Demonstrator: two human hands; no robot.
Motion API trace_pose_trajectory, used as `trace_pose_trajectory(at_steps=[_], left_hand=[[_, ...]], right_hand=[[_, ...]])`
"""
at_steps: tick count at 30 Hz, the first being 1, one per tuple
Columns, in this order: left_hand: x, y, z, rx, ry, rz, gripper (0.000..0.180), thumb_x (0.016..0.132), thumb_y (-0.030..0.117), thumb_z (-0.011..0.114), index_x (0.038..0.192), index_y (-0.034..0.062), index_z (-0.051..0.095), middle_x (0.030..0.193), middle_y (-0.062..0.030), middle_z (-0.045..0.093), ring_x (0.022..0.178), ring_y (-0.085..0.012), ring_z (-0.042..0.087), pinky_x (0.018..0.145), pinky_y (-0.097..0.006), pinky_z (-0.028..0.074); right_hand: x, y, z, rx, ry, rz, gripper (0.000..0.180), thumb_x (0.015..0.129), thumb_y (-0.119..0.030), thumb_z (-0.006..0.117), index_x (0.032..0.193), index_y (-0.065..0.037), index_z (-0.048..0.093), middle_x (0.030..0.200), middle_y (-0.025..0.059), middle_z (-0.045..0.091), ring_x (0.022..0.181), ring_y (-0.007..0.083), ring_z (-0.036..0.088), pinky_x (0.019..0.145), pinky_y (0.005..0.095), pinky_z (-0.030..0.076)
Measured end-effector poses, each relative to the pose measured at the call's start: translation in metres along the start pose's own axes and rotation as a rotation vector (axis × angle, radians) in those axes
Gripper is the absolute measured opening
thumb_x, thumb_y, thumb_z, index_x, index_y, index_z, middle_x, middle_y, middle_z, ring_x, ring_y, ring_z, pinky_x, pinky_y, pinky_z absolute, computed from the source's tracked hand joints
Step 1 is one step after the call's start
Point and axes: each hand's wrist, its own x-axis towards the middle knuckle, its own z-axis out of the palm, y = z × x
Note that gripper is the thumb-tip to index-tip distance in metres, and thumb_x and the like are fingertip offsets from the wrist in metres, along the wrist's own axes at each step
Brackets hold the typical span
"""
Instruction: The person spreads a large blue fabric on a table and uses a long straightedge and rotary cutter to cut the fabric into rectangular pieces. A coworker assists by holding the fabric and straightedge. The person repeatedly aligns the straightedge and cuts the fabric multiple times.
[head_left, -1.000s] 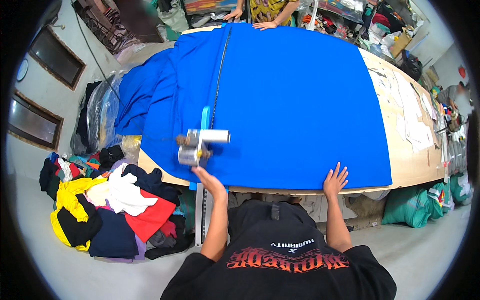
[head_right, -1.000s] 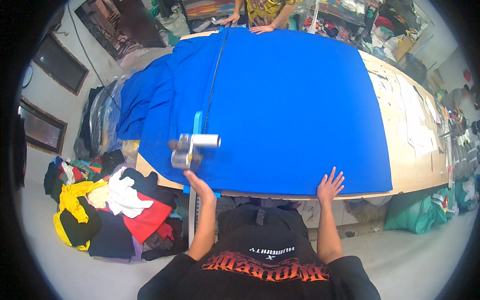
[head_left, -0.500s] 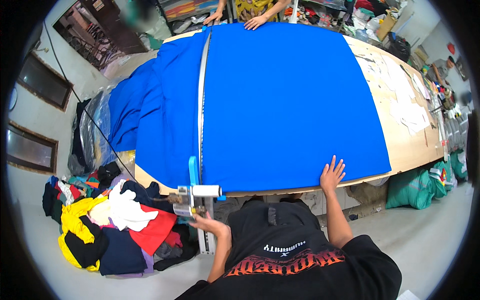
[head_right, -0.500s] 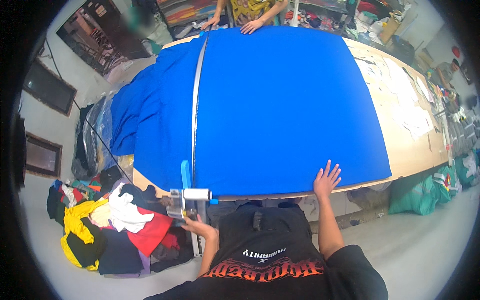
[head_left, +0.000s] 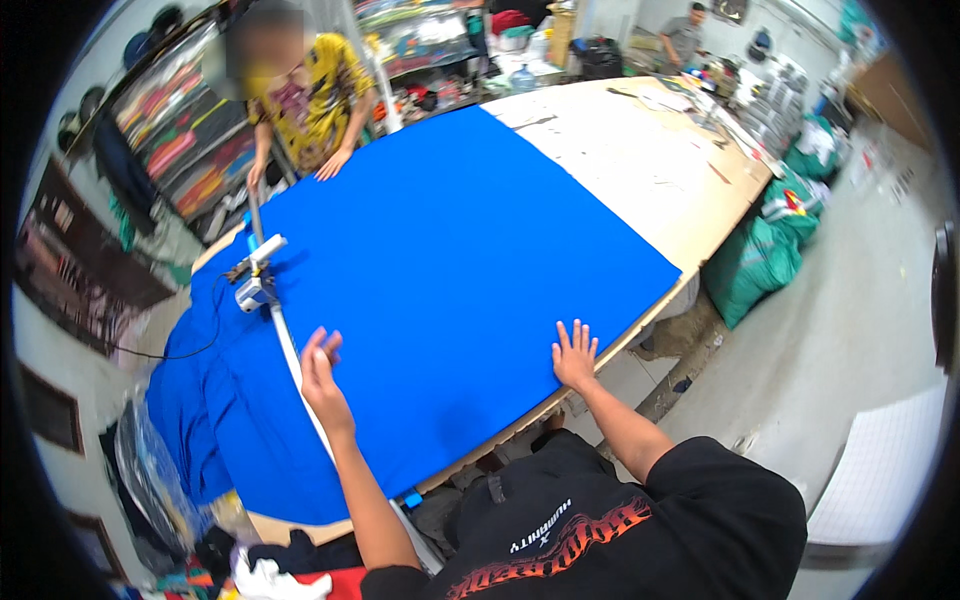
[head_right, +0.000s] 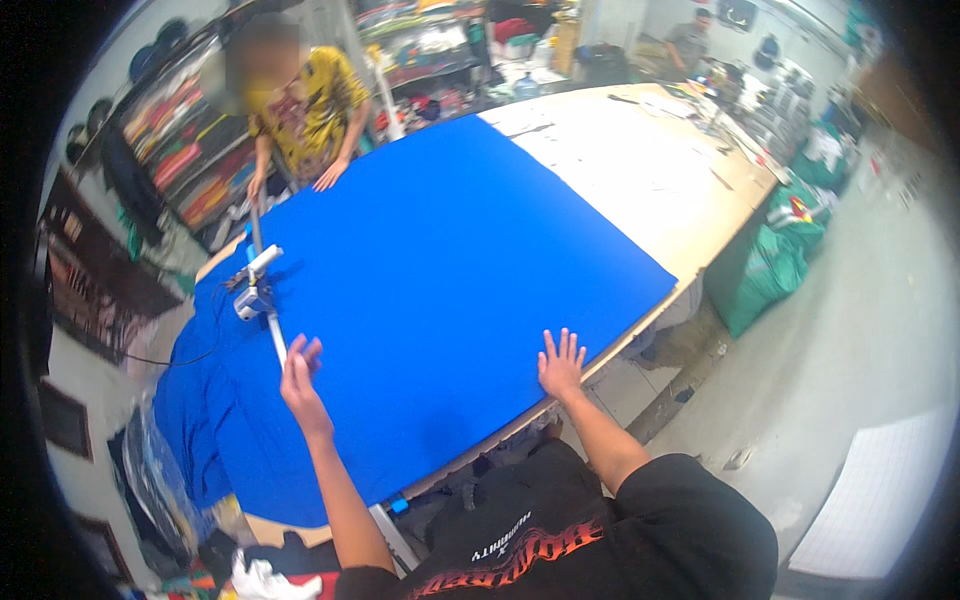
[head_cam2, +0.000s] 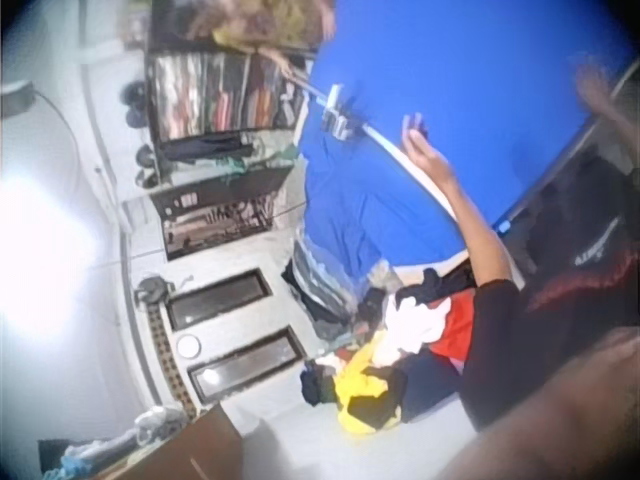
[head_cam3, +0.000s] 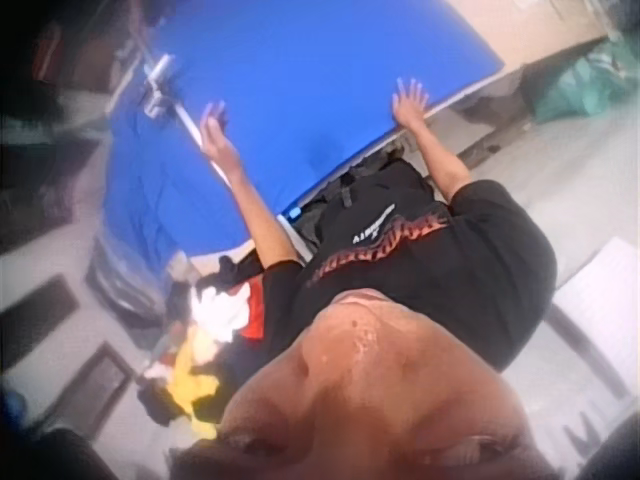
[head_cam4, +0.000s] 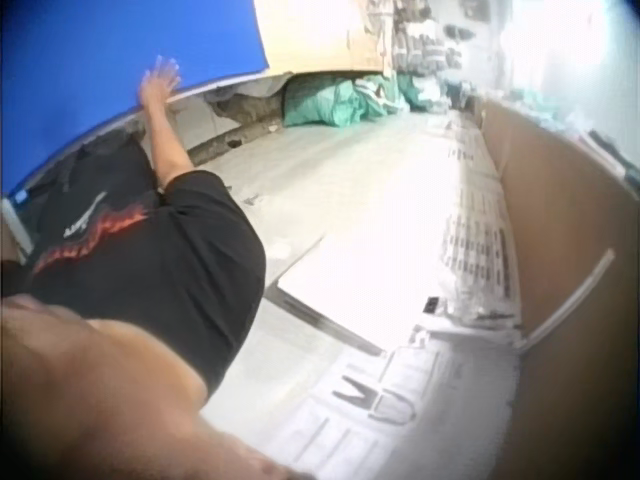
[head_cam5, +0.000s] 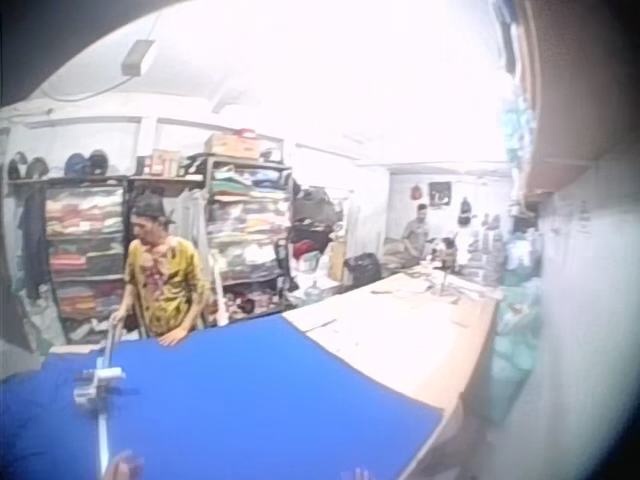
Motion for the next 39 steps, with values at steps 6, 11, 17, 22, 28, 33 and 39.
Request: trace_pose_trajectory(at_steps=[6, 11, 17, 22, 28, 33, 39], left_hand=[[-0.156, -0.081, -0.029, 0.076, 0.063, -0.110, 0.028, 0.111, 0.009, 0.048, 0.128, -0.0086, 0.062, 0.127, -0.0181, 0.066, 0.117, -0.0284, 0.069, 0.105, -0.039, 0.053], [-0.343, -0.132, -0.121, 0.685, 0.602, -0.187, 0.042, 0.106, 0.031, 0.055, 0.114, -0.0074, 0.070, 0.109, -0.0274, 0.071, 0.103, -0.0400, 0.070, 0.091, -0.047, 0.054], [-0.457, -0.117, -0.158, 0.918, 0.541, -0.858, 0.041, 0.105, 0.032, 0.053, 0.104, -0.0042, 0.073, 0.096, -0.0266, 0.073, 0.091, -0.0402, 0.071, 0.083, -0.048, 0.054], [-0.459, -0.133, -0.177, 0.758, 0.626, -0.884, 0.061, 0.109, 0.043, 0.044, 0.093, -0.0090, 0.071, 0.079, -0.0248, 0.070, 0.072, -0.0409, 0.063, 0.073, -0.052, 0.046], [-0.459, -0.122, -0.175, 0.823, 0.700, -0.983, 0.062, 0.109, 0.047, 0.044, 0.093, -0.0059, 0.072, 0.076, -0.0245, 0.069, 0.072, -0.0460, 0.063, 0.072, -0.053, 0.046], [-0.440, -0.079, -0.171, 0.915, 0.749, -0.981, 0.067, 0.109, 0.050, 0.043, 0.080, -0.0051, 0.068, 0.068, -0.0219, 0.065, 0.066, -0.0441, 0.061, 0.067, -0.055, 0.043], [-0.431, -0.058, -0.172, 0.902, 0.746, -0.996, 0.066, 0.108, 0.048, 0.044, 0.075, -0.0053, 0.065, 0.062, -0.0187, 0.061, 0.061, -0.0397, 0.058, 0.064, -0.054, 0.041]], right_hand=[[-0.012, -0.024, -0.001, 0.098, 0.162, -0.028, 0.060, 0.107, -0.031, 0.047, 0.162, -0.013, 0.034, 0.171, 0.0252, 0.020, 0.159, 0.0455, 0.013, 0.126, 0.0652, 0.009], [-0.050, -0.125, -0.005, 0.145, 0.075, -0.413, 0.057, 0.107, -0.029, 0.048, 0.159, -0.008, 0.037, 0.169, 0.0259, 0.023, 0.158, 0.0463, 0.018, 0.126, 0.0648, 0.012], [-0.137, -0.269, 0.040, 0.245, -0.144, -1.029, 0.062, 0.109, -0.032, 0.046, 0.163, -0.007, 0.030, 0.171, 0.0237, 0.020, 0.160, 0.0402, 0.015, 0.129, 0.0580, 0.012], [-0.196, -0.324, 0.068, 0.139, -0.223, -1.182, 0.064, 0.110, -0.035, 0.040, 0.164, -0.003, 0.026, 0.172, 0.0227, 0.019, 0.161, 0.0375, 0.013, 0.129, 0.0566, 0.009], [-0.215, -0.334, 0.073, 0.127, -0.188, -1.152, 0.064, 0.110, -0.034, 0.040, 0.163, 0.000, 0.028, 0.171, 0.0244, 0.019, 0.161, 0.0379, 0.012, 0.129, 0.0584, 0.009], [-0.207, -0.346, 0.070, 0.145, -0.267, -1.373, 0.057, 0.108, -0.032, 0.039, 0.156, -0.002, 0.043, 0.169, 0.0258, 0.026, 0.160, 0.0380, 0.017, 0.128, 0.0621, 0.005], [-0.175, -0.370, 0.071, 0.093, -0.388, -1.577, 0.055, 0.107, -0.032, 0.044, 0.154, -0.002, 0.046, 0.165, 0.0240, 0.034, 0.158, 0.0356, 0.026, 0.128, 0.0604, 0.011]])
